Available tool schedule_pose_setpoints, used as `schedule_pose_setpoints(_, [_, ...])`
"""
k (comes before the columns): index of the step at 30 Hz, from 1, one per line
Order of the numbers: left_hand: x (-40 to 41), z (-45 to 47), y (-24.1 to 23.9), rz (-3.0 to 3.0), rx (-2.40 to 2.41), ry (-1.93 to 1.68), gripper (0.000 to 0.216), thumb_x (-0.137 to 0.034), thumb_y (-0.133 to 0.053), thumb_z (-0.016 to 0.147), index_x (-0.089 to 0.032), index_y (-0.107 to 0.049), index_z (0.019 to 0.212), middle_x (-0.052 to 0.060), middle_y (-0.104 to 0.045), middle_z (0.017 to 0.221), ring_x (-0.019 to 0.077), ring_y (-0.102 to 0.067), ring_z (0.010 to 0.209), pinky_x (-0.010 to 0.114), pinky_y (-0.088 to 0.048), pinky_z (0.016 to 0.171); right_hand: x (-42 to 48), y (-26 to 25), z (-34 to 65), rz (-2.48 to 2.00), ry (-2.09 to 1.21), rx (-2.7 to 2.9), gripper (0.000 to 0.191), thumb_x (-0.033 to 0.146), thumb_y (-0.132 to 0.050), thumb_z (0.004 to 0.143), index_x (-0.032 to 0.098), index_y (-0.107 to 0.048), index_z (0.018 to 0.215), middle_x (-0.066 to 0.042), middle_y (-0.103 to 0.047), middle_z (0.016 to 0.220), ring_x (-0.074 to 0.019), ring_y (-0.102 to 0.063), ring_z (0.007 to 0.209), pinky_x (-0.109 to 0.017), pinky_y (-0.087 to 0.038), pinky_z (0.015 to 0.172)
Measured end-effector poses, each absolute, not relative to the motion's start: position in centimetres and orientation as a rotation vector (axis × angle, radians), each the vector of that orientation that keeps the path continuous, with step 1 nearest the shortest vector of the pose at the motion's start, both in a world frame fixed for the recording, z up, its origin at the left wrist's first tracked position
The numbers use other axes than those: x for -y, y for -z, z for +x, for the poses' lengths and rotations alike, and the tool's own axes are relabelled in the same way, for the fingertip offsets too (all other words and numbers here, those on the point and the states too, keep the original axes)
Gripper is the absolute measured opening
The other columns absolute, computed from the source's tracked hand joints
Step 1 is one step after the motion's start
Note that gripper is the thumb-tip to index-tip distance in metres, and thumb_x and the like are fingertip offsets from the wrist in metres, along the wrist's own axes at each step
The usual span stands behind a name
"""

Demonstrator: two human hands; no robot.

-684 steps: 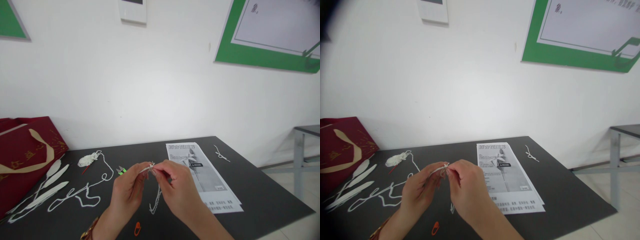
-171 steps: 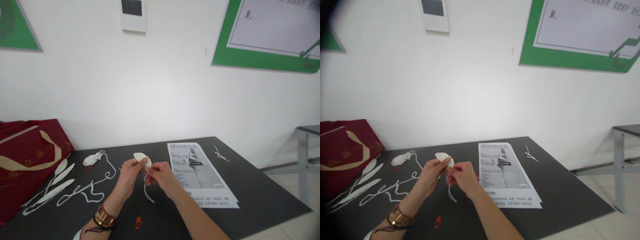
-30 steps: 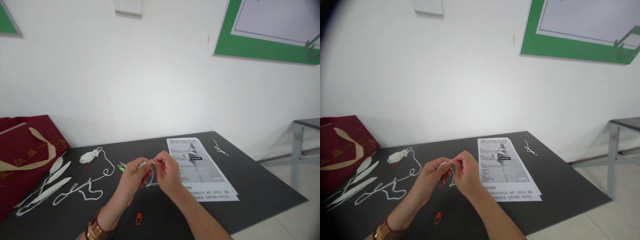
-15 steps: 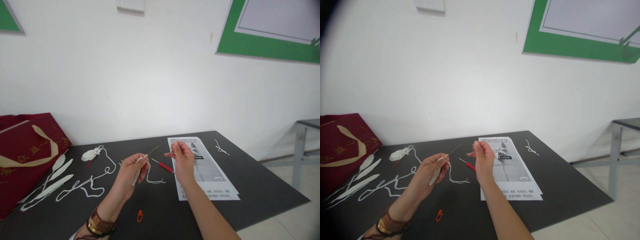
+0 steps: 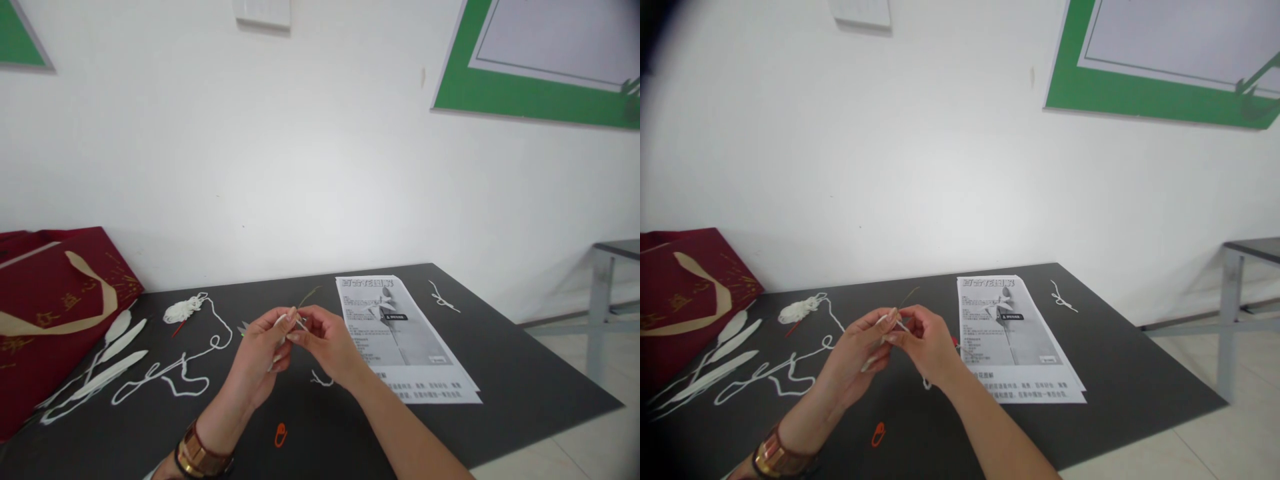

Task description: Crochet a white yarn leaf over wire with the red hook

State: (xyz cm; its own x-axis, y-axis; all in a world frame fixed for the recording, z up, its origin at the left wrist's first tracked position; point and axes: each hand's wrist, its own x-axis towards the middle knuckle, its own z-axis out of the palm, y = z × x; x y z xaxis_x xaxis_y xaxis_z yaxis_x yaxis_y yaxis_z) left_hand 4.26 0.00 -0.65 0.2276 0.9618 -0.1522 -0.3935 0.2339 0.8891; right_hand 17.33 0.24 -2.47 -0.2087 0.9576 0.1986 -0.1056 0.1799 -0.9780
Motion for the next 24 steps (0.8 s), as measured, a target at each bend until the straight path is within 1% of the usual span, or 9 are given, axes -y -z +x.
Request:
schedule_pose_setpoints(2, [0.0,4.1,0.5,0.842,-0.819,-1.102,0.021,-0.035,-0.068,0.075,-0.017,-0.058,0.076,-0.009,-0.041,0.054,-0.0001,-0.02,0.037,0.011,-0.014,0.032,-0.2,2.2,17.4,-0.907,-1.208,1.356,0.026,0.034,-0.073,0.072,0.017,-0.067,0.091,0.005,-0.048,0.061,-0.008,-0.04,0.054,-0.021,-0.031,0.048])
schedule_pose_setpoints(5, [0.1,3.9,0.1,0.863,-0.771,-1.086,0.019,-0.034,-0.066,0.077,-0.017,-0.058,0.078,-0.009,-0.037,0.054,0.0015,-0.021,0.039,0.012,-0.016,0.032,-0.1,1.9,17.6,-0.917,-1.288,1.235,0.022,0.037,-0.069,0.075,0.016,-0.07,0.082,0.005,-0.044,0.053,-0.0071,-0.035,0.048,-0.021,-0.025,0.043])
schedule_pose_setpoints(8, [0.2,3.9,-0.2,0.895,-0.745,-1.072,0.019,-0.034,-0.065,0.078,-0.016,-0.058,0.08,-0.008,-0.038,0.055,0.0025,-0.023,0.04,0.013,-0.018,0.032,-0.2,2.0,17.8,-0.906,-1.404,1.146,0.024,0.041,-0.067,0.077,0.017,-0.067,0.077,0.009,-0.034,0.046,-0.0055,-0.024,0.04,-0.022,-0.017,0.037])
schedule_pose_setpoints(12, [0.2,3.9,0.0,0.968,-0.754,-1.076,0.02,-0.035,-0.062,0.081,-0.017,-0.055,0.077,-0.009,-0.037,0.051,0.0032,-0.022,0.039,0.014,-0.018,0.033,-0.3,2.2,17.9,-0.875,-1.614,1.032,0.026,0.043,-0.069,0.073,0.019,-0.06,0.075,0.013,-0.022,0.043,-0.0049,-0.011,0.038,-0.021,-0.009,0.034])
schedule_pose_setpoints(15, [0.3,4.0,0.2,1.014,-0.777,-1.091,0.023,-0.036,-0.059,0.083,-0.019,-0.048,0.072,-0.01,-0.039,0.047,0.0032,-0.022,0.036,0.015,-0.017,0.033,-0.3,2.1,18.0,-0.861,-1.727,1.0,0.027,0.04,-0.074,0.067,0.018,-0.059,0.072,0.013,-0.022,0.042,-0.0043,-0.01,0.039,-0.02,-0.006,0.034])
schedule_pose_setpoints(17, [0.3,4.0,0.4,1.038,-0.79,-1.085,0.024,-0.037,-0.058,0.083,-0.02,-0.046,0.072,-0.01,-0.04,0.045,0.0033,-0.022,0.035,0.015,-0.015,0.033,-0.3,1.9,18.2,-0.856,-1.755,1.004,0.027,0.038,-0.076,0.066,0.018,-0.059,0.071,0.013,-0.024,0.041,-0.0038,-0.01,0.038,-0.02,-0.006,0.035])
schedule_pose_setpoints(22, [0.1,4.1,0.7,1.096,-0.818,-1.072,0.026,-0.04,-0.06,0.081,-0.02,-0.046,0.071,-0.011,-0.037,0.043,0.0039,-0.023,0.035,0.015,-0.016,0.033,-0.3,1.8,18.6,-0.886,-1.713,1.076,0.026,0.037,-0.077,0.065,0.016,-0.061,0.069,0.012,-0.028,0.041,-0.0036,-0.015,0.037,-0.02,-0.01,0.034])
schedule_pose_setpoints(24, [0.1,4.1,0.9,1.12,-0.831,-1.069,0.026,-0.04,-0.06,0.081,-0.02,-0.046,0.071,-0.011,-0.036,0.042,0.0041,-0.023,0.035,0.015,-0.017,0.034,-0.4,1.8,18.7,-0.924,-1.654,1.121,0.027,0.037,-0.077,0.064,0.015,-0.062,0.068,0.011,-0.034,0.042,-0.0032,-0.019,0.036,-0.02,-0.014,0.034])
